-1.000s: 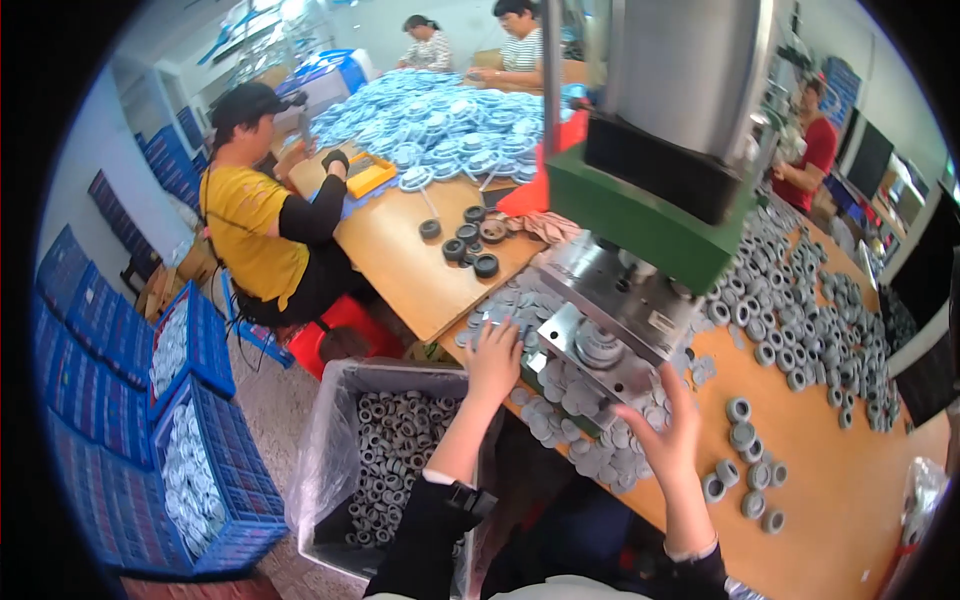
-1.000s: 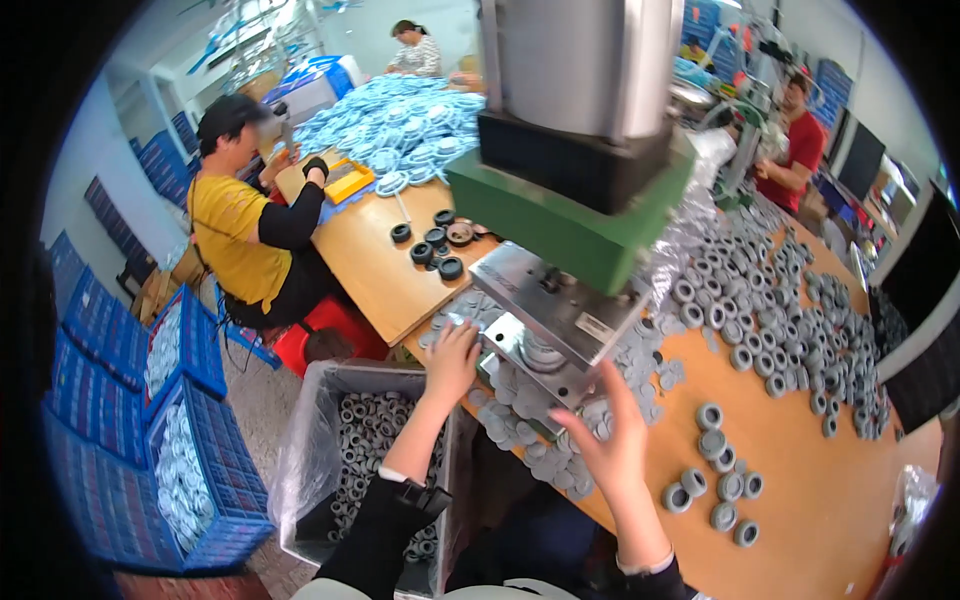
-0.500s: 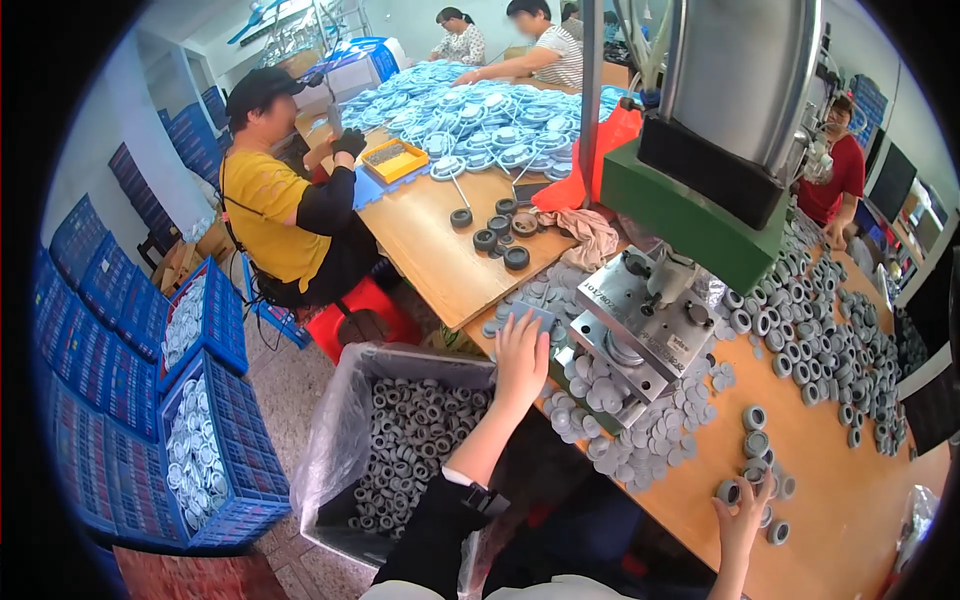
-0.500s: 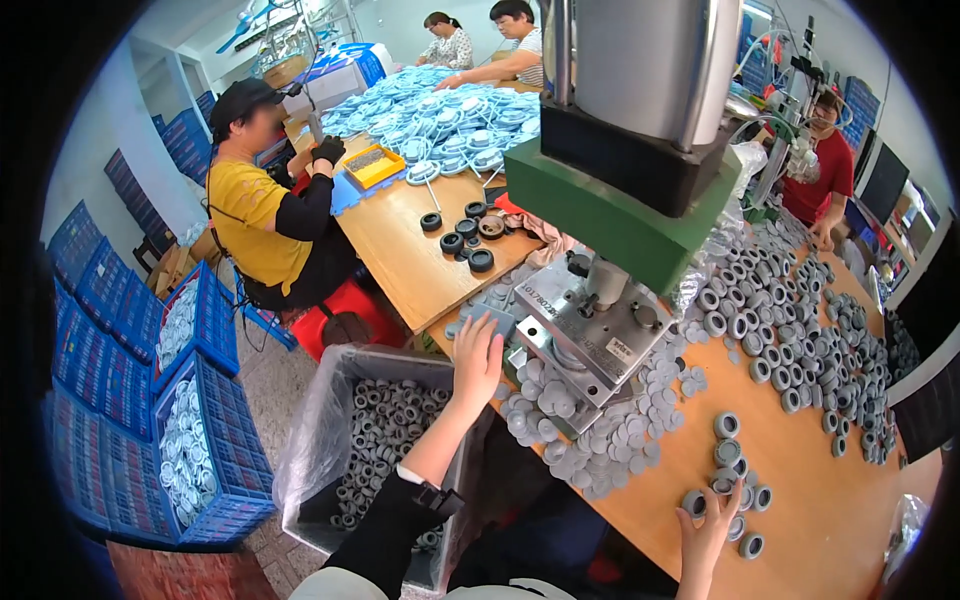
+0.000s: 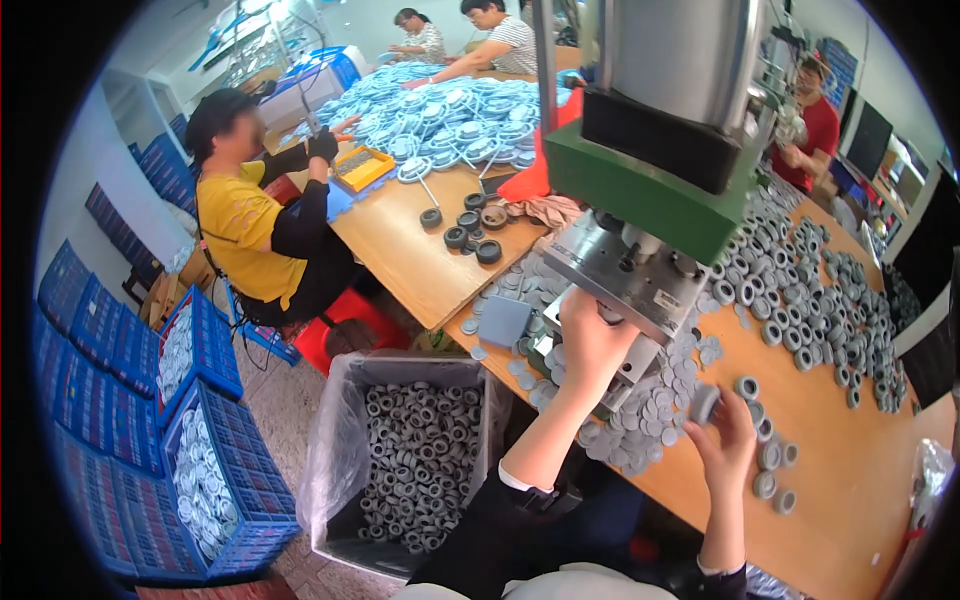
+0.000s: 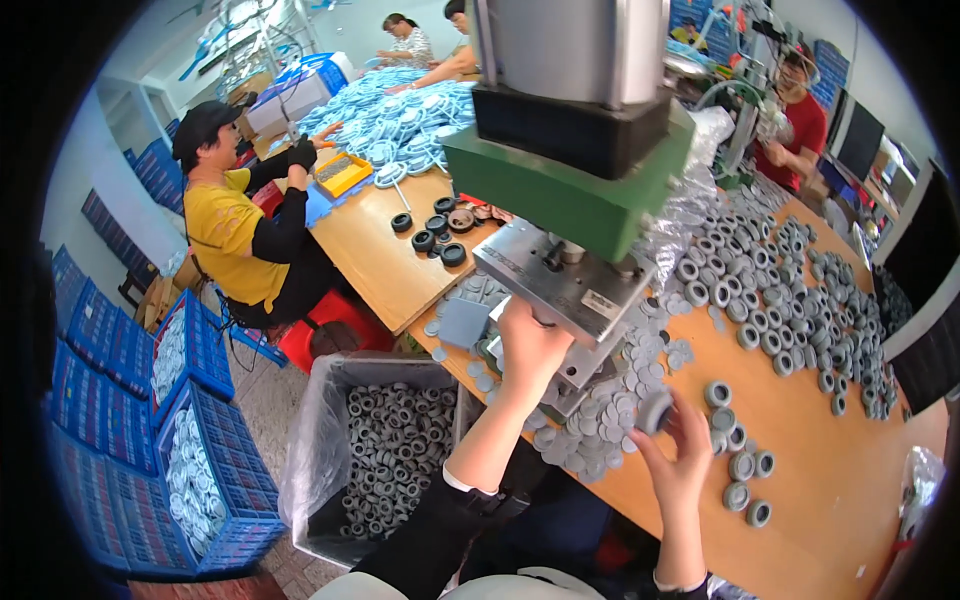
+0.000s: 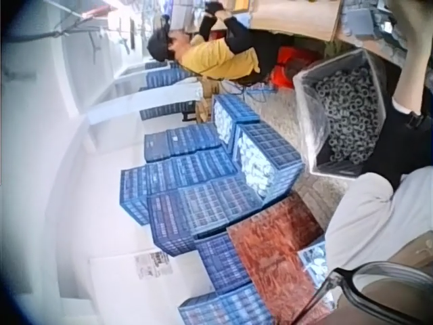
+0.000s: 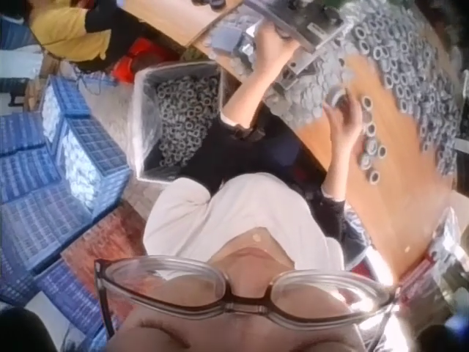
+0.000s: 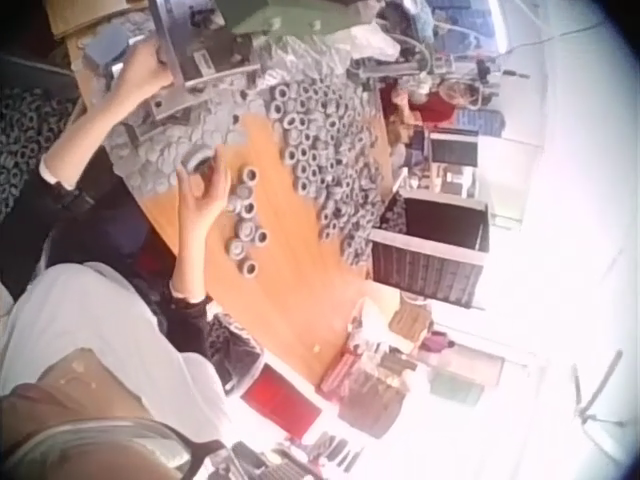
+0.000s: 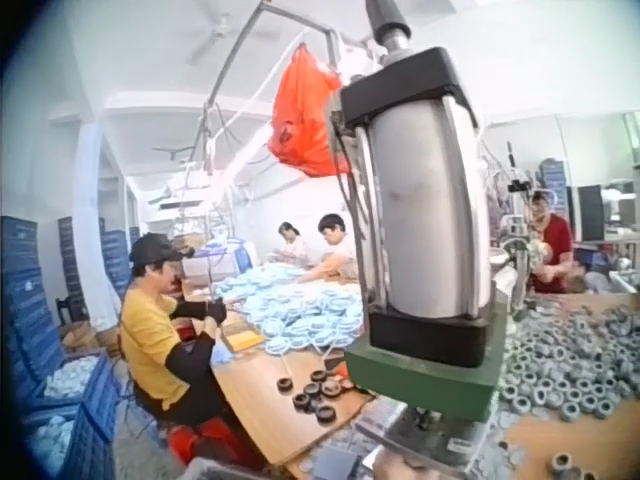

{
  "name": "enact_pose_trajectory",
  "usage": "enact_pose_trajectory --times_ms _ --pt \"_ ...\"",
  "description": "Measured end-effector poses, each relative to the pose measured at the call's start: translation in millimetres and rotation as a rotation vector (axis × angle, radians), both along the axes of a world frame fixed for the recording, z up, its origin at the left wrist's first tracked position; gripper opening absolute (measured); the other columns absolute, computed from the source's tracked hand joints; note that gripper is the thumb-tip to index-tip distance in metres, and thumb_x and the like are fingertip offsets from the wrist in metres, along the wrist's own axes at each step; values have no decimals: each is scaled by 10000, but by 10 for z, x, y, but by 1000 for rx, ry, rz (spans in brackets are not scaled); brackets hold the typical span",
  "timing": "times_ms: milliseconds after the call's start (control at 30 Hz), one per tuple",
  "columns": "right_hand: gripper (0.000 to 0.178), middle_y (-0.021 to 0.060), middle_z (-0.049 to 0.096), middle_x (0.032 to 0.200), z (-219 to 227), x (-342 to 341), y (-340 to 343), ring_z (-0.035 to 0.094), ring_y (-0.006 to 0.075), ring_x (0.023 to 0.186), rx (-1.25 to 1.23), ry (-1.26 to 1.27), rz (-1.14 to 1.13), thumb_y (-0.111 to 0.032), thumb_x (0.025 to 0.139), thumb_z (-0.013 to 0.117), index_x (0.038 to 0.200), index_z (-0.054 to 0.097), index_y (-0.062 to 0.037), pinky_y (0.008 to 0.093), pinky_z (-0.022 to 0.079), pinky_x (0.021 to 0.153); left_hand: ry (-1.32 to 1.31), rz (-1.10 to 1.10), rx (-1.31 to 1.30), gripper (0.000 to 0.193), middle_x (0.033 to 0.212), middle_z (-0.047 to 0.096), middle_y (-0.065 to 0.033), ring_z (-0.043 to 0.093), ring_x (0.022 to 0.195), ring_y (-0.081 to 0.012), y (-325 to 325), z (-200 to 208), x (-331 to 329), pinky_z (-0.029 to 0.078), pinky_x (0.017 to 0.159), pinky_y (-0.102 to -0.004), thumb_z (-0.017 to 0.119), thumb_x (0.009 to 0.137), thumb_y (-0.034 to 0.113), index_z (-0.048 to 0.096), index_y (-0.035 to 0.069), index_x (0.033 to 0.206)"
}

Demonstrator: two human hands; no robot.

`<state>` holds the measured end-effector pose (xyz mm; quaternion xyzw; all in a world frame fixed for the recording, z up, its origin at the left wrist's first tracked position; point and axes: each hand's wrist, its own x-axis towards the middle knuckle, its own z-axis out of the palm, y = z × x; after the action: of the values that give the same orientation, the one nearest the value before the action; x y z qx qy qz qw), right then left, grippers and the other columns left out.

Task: Manually press and assemble plastic or rubber ring-shaped components using a hydraulic or pneumatic press machine.

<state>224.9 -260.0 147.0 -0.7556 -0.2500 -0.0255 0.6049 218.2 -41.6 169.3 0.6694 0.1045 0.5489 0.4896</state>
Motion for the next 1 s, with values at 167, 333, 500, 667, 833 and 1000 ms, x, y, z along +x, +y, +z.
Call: enact_pose_trajectory --times_ms 167,333,500,667,833,1000 --pt "624 143 575 998 396 -9 673 592 219 849 -151 -271 117 -146 590 820 1119 543 36 315 498 707 184 84 87 365 836 617 -115 574 822 -332 63 -21 -108 383 857 -463 758 646 200 571 39 914" --pt "581 159 614 924 400 52 820 607 263 770 -142 -318 192 -163 593 811 1081 560 28 335 496 671 267 318 172 417 963 618 -137 546 970 -333 -14 -228 -347 404 896 -384 753 655 104 577 0 1019" --pt "397 176 624 845 364 43 1116 619 320 741 -158 -166 177 -149 617 777 933 598 11 373 501 646 252 480 -46 436 1081 558 -142 530 995 -238 355 -971 -1438 387 913 -347 711 715 78 524 -24 1096" --pt "332 195 612 751 383 150 1400 605 358 681 -5 -271 137 -126 621 761 868 608 34 390 497 621 650 704 -266 582 1287 435 -206 393 1209 -330 728 -1881 -2346 284 1019 -402 648 811 239 416 -55 1257" --pt "453 221 570 1061 282 29 1022 569 359 955 -50 -150 165 -148 654 754 1037 576 14 384 473 791 560 274 211 343 1235 505 -181 426 1193 -350 959 -1334 -1458 306 1006 -406 559 863 148 524 -23 1159" --pt "552 179 498 1208 -257 175 73 466 344 1097 -389 -429 -273 -140 671 733 1160 508 -20 443 374 921 962 134 545 312 1296 487 -92 381 1248 -324 1501 -1188 -735 258 1004 -510 467 903 187 548 54 1173"
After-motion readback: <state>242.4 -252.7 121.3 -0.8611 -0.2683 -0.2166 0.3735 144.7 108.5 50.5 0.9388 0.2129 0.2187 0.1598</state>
